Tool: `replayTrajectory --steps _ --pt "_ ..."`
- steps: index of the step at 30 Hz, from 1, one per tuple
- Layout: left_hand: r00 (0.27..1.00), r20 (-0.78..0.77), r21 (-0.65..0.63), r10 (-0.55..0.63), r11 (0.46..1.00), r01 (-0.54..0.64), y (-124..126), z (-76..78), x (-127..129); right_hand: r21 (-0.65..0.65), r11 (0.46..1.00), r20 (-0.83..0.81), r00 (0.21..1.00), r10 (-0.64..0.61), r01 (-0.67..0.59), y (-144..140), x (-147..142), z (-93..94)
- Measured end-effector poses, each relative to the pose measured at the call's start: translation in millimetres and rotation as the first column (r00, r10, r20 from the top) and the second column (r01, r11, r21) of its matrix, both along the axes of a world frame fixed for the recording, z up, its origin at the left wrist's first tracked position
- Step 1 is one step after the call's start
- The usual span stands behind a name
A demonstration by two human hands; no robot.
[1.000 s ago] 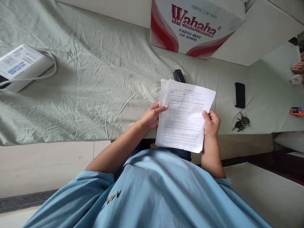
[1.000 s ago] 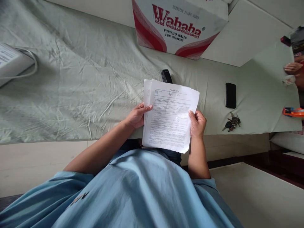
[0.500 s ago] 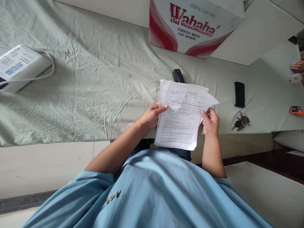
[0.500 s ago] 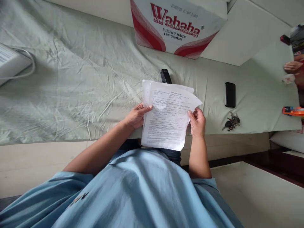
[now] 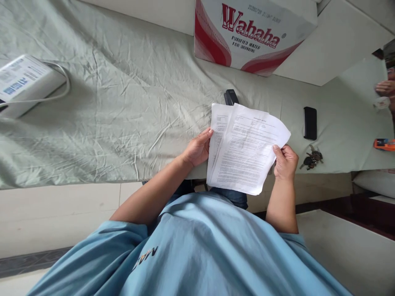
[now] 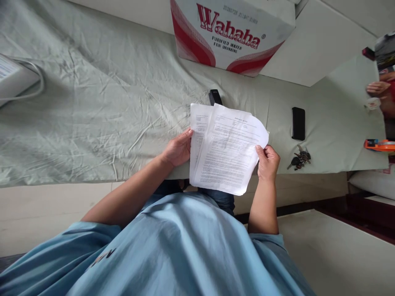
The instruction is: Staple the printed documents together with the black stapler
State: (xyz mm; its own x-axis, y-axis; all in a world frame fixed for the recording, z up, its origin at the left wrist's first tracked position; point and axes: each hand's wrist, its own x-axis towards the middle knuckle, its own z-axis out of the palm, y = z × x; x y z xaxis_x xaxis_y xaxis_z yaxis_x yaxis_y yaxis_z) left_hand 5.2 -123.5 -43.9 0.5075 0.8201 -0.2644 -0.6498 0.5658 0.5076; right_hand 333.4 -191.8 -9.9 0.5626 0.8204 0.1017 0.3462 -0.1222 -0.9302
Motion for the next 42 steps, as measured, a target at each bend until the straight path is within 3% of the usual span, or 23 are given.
replayTrajectory --steps 8,21,26,35,42 --pt "1.0 -0.002 -0.008 -0.016 1.0 0.016 0 0.4 -1 -0.044 0.993 0.011 0.994 0.109 -0.109 7 -19 -1.6" --pt "0.997 -0.02 -0.017 -0.071 0.997 0.071 -1 -6.8 -3 -0.045 0.981 0.1 0.976 0.193 -0.19 26 -17 14.0" --pt "0.999 -0.017 -0.021 -0.043 0.999 0.043 -2 -7.1 -1 -0.031 0.985 0.088 0.981 0.174 -0.172 30 -19 12.1" --pt "1.0 -0.002 -0.045 0.0 0.999 0.0 -2 -7.3 0 -0.025 1.0 0.138 0.99 0.018 -0.015 20 -5 5.2" --pt "0.999 -0.039 -0.043 0.011 0.999 -0.012 -3 -6.8 0 -0.032 0.999 0.129 0.992 0.012 -0.008 22 -14 7.7"
